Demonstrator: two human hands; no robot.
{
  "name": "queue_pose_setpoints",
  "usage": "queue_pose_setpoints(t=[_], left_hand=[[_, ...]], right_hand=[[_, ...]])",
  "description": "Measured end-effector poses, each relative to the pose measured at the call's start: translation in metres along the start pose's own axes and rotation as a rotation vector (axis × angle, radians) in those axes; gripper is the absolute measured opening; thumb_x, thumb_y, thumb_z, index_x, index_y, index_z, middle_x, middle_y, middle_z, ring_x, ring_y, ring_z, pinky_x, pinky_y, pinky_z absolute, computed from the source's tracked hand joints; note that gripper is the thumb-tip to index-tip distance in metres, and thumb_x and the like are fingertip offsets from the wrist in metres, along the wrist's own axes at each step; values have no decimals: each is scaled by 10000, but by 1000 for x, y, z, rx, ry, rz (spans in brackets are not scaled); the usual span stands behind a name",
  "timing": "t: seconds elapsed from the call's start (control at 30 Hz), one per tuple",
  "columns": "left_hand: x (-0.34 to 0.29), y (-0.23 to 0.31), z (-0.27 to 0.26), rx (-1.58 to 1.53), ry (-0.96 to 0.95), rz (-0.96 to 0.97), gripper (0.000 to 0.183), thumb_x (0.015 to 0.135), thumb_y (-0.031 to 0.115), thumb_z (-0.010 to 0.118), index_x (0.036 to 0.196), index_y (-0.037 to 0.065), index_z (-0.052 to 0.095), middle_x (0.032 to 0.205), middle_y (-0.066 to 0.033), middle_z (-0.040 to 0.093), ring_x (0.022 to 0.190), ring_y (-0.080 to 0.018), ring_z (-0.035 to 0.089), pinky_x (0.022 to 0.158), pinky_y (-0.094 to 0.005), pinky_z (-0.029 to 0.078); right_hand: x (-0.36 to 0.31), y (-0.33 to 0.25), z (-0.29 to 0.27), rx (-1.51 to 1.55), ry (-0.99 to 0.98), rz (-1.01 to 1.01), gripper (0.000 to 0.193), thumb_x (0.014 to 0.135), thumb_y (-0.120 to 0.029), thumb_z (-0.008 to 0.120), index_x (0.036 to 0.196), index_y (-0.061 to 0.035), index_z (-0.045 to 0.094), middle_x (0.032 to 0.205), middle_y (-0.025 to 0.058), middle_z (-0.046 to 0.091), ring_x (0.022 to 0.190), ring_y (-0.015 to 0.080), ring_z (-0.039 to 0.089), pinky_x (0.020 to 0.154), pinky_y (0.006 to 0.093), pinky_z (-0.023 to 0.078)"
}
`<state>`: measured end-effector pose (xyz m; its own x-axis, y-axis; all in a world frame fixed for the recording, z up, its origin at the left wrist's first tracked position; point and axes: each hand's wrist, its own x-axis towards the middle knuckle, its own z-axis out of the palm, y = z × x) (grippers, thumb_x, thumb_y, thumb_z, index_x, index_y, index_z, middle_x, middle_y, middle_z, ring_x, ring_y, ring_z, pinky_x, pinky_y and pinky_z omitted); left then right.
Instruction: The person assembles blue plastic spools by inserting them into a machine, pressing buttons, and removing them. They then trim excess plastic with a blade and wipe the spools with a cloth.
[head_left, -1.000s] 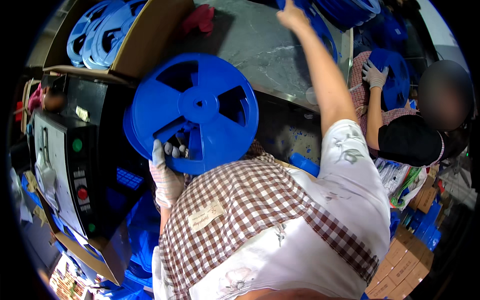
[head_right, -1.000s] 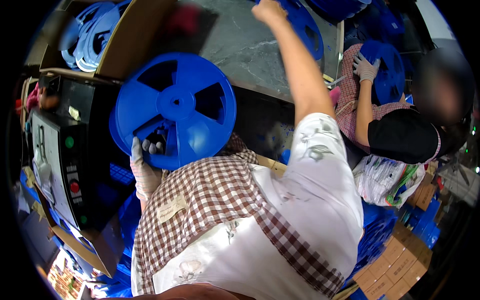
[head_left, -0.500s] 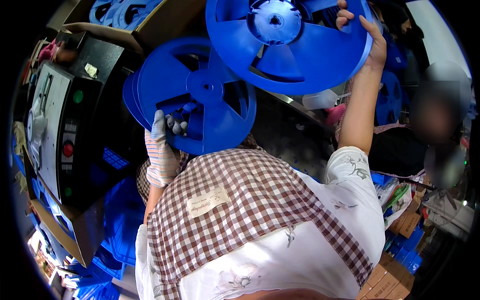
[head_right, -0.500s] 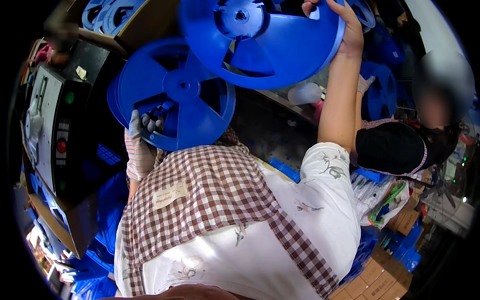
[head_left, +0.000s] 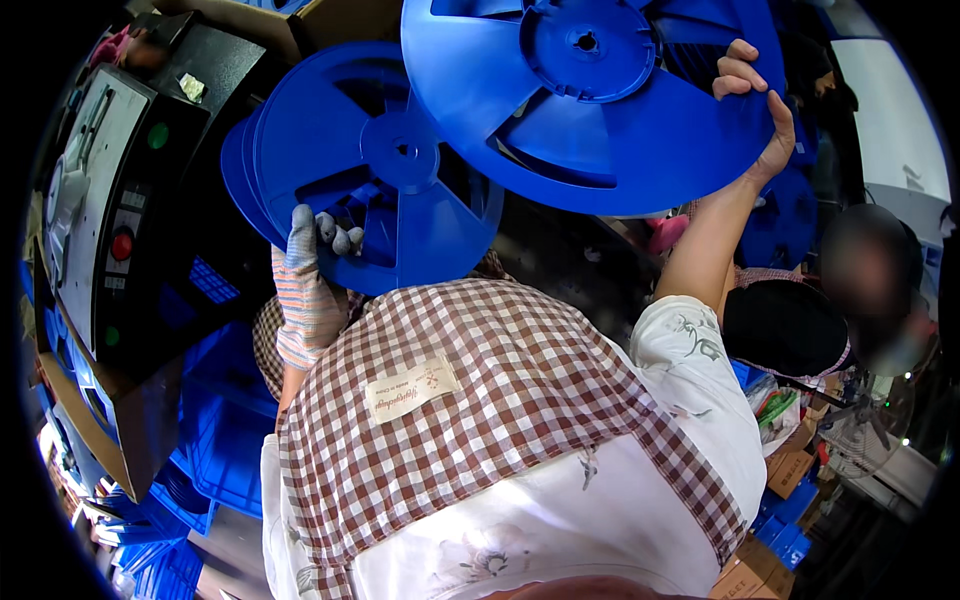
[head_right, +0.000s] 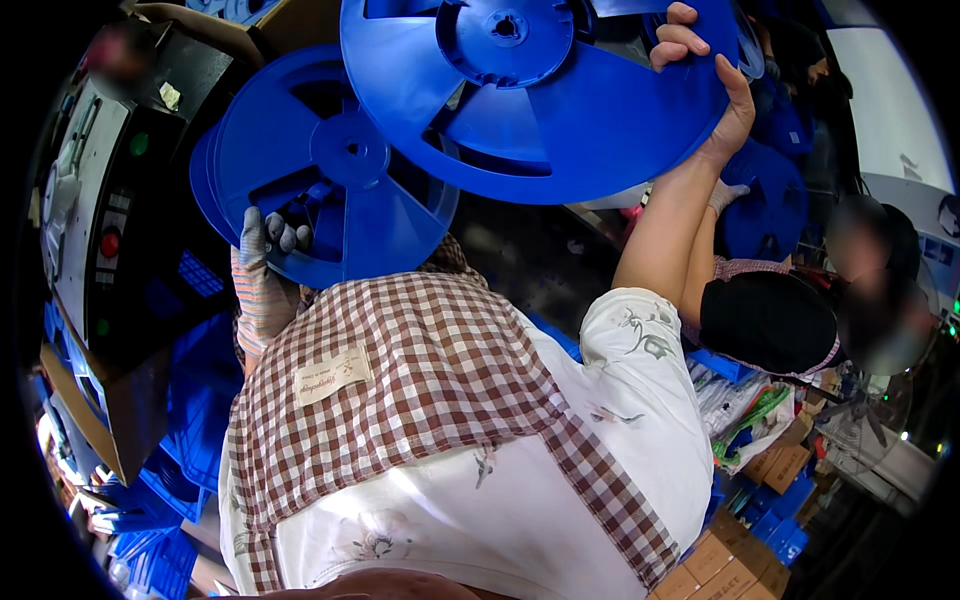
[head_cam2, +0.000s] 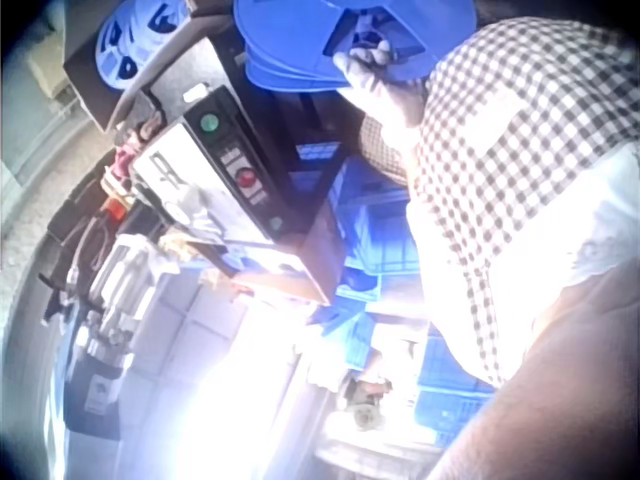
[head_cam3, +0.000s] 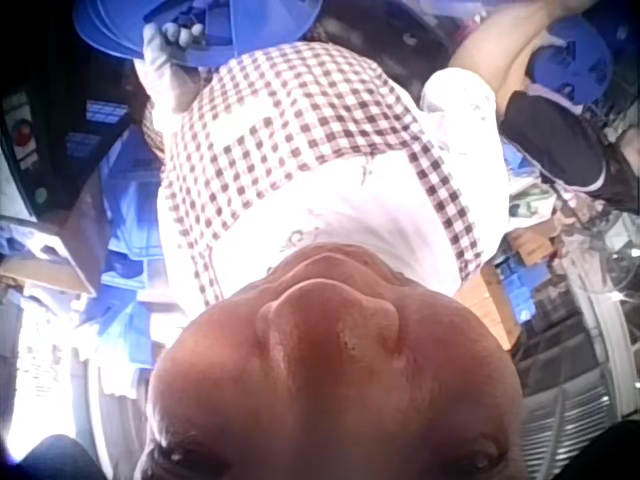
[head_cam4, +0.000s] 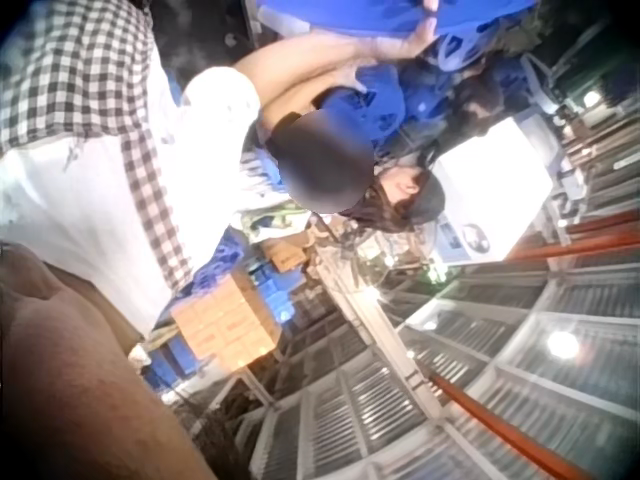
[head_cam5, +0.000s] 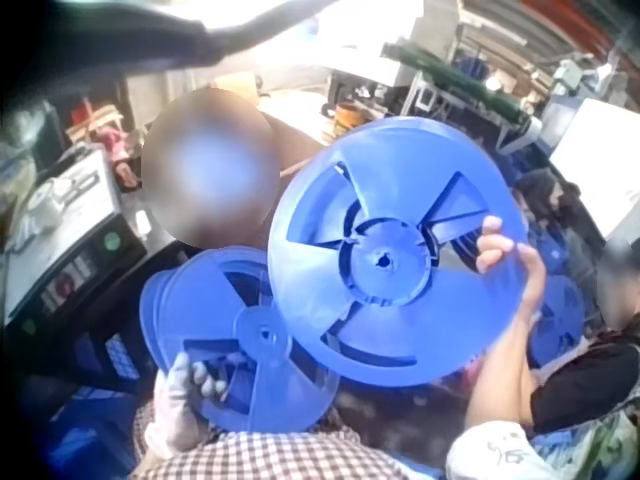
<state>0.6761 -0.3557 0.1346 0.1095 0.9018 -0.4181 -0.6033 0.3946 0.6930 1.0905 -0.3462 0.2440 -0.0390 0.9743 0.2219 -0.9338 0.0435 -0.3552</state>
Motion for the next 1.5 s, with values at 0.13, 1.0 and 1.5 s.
queue_pose_setpoints(t=[0.13,1.0,1.5], left_hand=[[-4,3,-1,24,-4,34,212,898,271,647,917,122,498,737,8,501,642,-109,524,691,-303,517],[-97,92,23,686,-93,462,470,875,228,660,1224,-18,464,1112,-121,599,1008,-209,591,880,-317,498],[-367,258,-138,56,1079,1275,294,929,286,564,990,4,622,840,-78,646,781,-166,632,803,-306,528]], right_hand=[[4,13,4,-22,-4,48,434,769,-14,597,1120,-12,342,850,83,435,816,171,527,805,299,437],[17,242,133,-1613,-1147,5,1009,731,-432,755,1456,1,202,1304,254,492,1177,381,525,1005,436,392],[39,311,173,-644,-833,258,849,761,-264,740,1404,64,293,841,145,658,768,208,655,717,314,531]])
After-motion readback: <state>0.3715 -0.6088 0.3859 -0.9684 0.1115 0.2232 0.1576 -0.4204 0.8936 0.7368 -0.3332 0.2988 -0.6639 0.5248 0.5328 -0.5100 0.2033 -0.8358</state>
